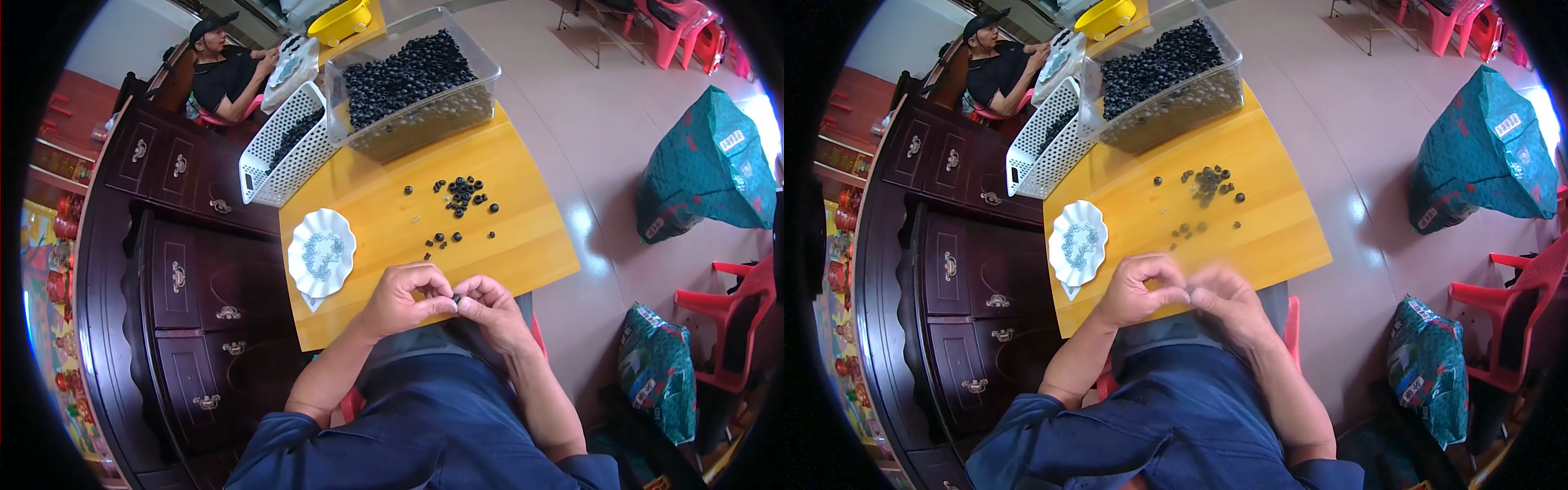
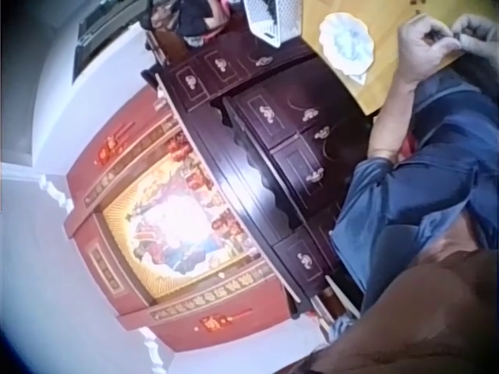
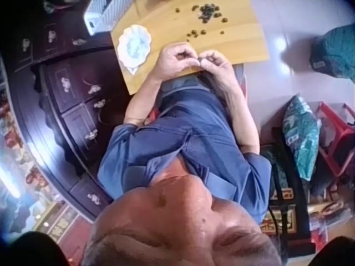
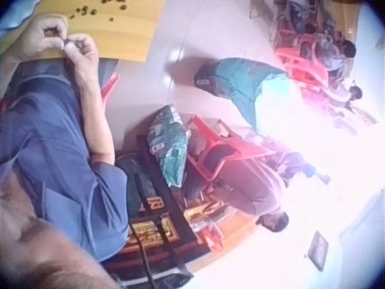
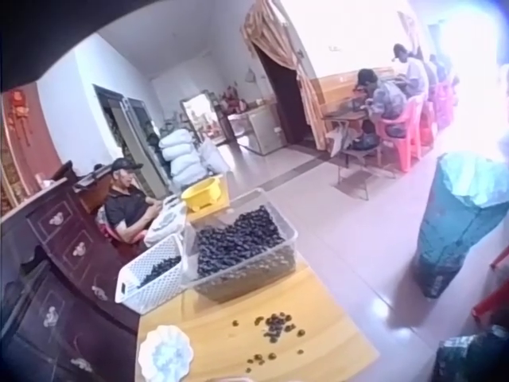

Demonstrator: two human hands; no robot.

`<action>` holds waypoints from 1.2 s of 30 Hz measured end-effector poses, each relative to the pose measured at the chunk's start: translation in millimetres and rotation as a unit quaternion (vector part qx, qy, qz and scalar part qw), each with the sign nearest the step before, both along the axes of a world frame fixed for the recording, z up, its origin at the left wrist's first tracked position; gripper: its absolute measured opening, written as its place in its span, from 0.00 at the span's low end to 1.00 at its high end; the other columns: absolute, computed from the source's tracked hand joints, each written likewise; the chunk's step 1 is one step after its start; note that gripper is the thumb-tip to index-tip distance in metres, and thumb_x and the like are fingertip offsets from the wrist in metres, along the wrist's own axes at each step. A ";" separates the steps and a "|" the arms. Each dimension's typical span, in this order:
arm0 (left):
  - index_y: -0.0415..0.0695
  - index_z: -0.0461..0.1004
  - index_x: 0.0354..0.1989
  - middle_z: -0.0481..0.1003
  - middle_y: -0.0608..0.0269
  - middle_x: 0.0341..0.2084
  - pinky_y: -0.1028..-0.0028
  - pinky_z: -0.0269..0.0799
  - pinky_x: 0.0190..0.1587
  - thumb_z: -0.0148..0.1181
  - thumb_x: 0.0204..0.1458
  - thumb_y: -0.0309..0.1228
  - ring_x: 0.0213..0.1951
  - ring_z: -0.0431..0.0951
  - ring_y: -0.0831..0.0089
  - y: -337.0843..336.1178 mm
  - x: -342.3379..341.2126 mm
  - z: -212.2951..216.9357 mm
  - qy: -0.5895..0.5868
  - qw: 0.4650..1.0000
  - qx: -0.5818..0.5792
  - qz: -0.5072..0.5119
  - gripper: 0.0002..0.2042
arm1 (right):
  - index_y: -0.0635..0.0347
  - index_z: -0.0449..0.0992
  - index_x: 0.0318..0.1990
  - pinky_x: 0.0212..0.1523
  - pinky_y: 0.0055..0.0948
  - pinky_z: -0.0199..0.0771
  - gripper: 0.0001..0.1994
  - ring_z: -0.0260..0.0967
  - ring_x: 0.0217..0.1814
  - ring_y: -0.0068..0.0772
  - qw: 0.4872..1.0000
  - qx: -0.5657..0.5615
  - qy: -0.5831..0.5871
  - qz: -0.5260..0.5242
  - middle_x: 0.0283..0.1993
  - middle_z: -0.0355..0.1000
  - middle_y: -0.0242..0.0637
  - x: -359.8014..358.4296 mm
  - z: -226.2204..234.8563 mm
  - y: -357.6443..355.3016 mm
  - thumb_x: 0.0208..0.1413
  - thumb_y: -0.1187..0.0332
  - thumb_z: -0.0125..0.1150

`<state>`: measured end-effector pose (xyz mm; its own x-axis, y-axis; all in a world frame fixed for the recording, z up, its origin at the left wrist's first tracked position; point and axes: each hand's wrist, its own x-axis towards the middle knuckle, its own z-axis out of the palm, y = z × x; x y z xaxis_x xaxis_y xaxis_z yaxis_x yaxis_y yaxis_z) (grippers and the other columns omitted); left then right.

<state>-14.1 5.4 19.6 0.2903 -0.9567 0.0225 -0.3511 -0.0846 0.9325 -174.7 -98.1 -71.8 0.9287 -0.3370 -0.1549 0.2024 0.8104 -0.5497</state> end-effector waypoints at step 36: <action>0.43 0.78 0.33 0.78 0.58 0.31 0.62 0.75 0.36 0.62 0.54 0.28 0.34 0.79 0.54 -74.5 62.7 -51.9 -0.398 0.914 0.004 0.082 0.03 | 0.61 0.76 0.46 0.47 0.23 0.74 0.09 0.73 0.44 0.23 0.997 0.065 -0.024 0.021 0.42 0.76 0.33 -0.6 11.1 -5.8 0.60 0.72 0.67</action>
<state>48.6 -69.1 -32.3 0.3250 -0.9027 0.2819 -0.8998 -0.2035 0.3859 -175.3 -103.9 -60.8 0.9491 -0.2773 -0.1493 0.1900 0.8823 -0.4307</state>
